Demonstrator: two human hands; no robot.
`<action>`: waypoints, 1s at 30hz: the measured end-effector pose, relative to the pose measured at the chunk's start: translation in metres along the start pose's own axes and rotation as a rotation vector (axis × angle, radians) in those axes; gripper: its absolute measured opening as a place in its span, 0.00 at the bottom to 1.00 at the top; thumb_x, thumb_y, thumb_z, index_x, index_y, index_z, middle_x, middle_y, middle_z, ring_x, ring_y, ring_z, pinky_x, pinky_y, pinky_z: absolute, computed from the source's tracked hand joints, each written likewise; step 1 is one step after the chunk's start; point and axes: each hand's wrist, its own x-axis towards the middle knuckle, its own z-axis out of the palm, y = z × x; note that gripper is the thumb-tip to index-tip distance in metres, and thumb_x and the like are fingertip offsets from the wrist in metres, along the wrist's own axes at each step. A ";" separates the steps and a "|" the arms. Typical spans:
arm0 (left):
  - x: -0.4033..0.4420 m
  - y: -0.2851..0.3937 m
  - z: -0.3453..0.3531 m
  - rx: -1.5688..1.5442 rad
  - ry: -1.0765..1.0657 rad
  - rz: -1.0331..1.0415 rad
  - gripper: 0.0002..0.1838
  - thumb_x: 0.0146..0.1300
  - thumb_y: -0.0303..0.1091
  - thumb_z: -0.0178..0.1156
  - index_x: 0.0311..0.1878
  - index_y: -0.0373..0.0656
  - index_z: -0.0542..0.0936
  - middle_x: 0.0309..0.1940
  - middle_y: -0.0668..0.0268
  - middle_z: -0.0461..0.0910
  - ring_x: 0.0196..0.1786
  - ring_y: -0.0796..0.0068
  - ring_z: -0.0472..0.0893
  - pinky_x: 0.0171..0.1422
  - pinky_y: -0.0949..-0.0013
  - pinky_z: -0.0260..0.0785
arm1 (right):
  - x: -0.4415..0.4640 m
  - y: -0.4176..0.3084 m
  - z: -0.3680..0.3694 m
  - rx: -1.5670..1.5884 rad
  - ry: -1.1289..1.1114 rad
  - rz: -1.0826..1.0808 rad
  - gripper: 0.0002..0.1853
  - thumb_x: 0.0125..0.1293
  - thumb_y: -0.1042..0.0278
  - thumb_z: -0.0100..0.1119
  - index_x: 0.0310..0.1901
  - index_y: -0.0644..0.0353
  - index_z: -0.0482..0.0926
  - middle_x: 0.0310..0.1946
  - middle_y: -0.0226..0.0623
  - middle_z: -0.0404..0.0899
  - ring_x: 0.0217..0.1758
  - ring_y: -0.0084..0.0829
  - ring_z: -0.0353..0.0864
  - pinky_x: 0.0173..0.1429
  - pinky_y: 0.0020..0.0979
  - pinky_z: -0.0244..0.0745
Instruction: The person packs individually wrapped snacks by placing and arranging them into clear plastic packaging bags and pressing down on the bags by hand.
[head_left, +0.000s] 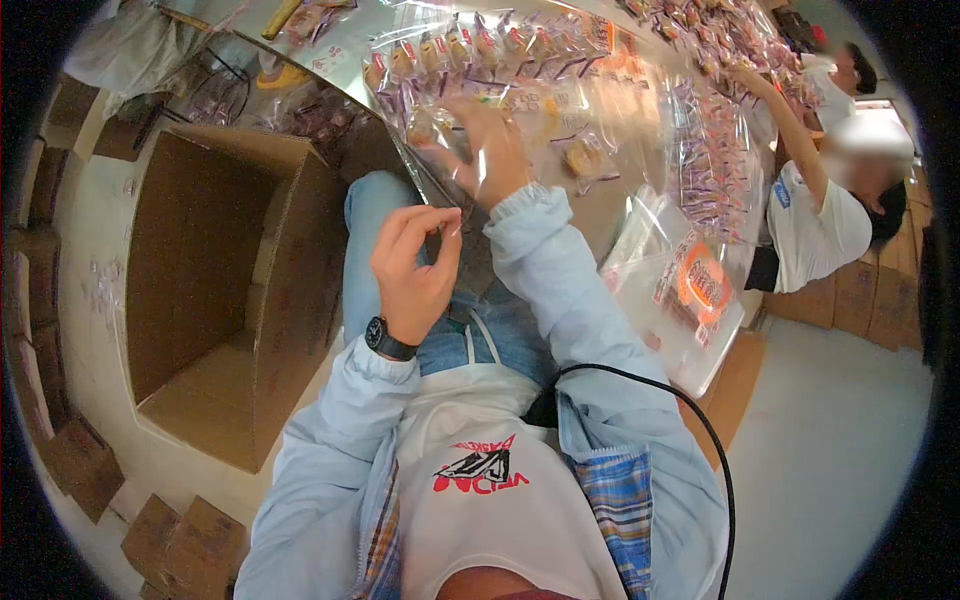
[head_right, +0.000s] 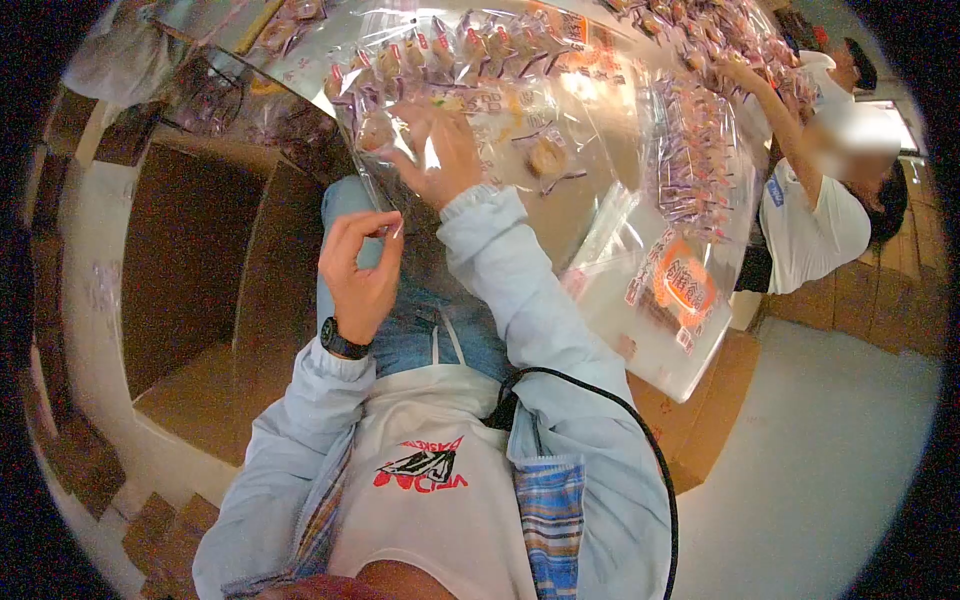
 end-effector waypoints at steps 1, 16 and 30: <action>0.001 -0.001 0.001 0.002 0.006 0.012 0.09 0.59 0.18 0.70 0.43 0.39 0.87 0.39 0.59 0.84 0.39 0.64 0.82 0.45 0.65 0.75 | 0.003 -0.002 0.000 -0.002 -0.075 0.064 0.33 0.59 0.56 0.76 0.65 0.54 0.78 0.57 0.44 0.83 0.61 0.51 0.80 0.69 0.48 0.72; 0.005 -0.002 -0.001 0.012 0.048 0.092 0.12 0.61 0.18 0.69 0.48 0.37 0.84 0.37 0.59 0.83 0.38 0.65 0.82 0.45 0.66 0.75 | 0.014 -0.006 0.002 0.539 -0.337 0.684 0.32 0.68 0.49 0.70 0.67 0.58 0.76 0.44 0.45 0.88 0.45 0.30 0.86 0.50 0.34 0.79; -0.003 -0.008 -0.006 0.015 0.010 0.005 0.10 0.68 0.22 0.69 0.51 0.34 0.82 0.39 0.65 0.81 0.42 0.77 0.78 0.52 0.72 0.72 | -0.009 0.009 -0.019 -0.472 0.136 0.355 0.28 0.61 0.55 0.70 0.62 0.55 0.79 0.53 0.45 0.82 0.57 0.45 0.80 0.63 0.45 0.74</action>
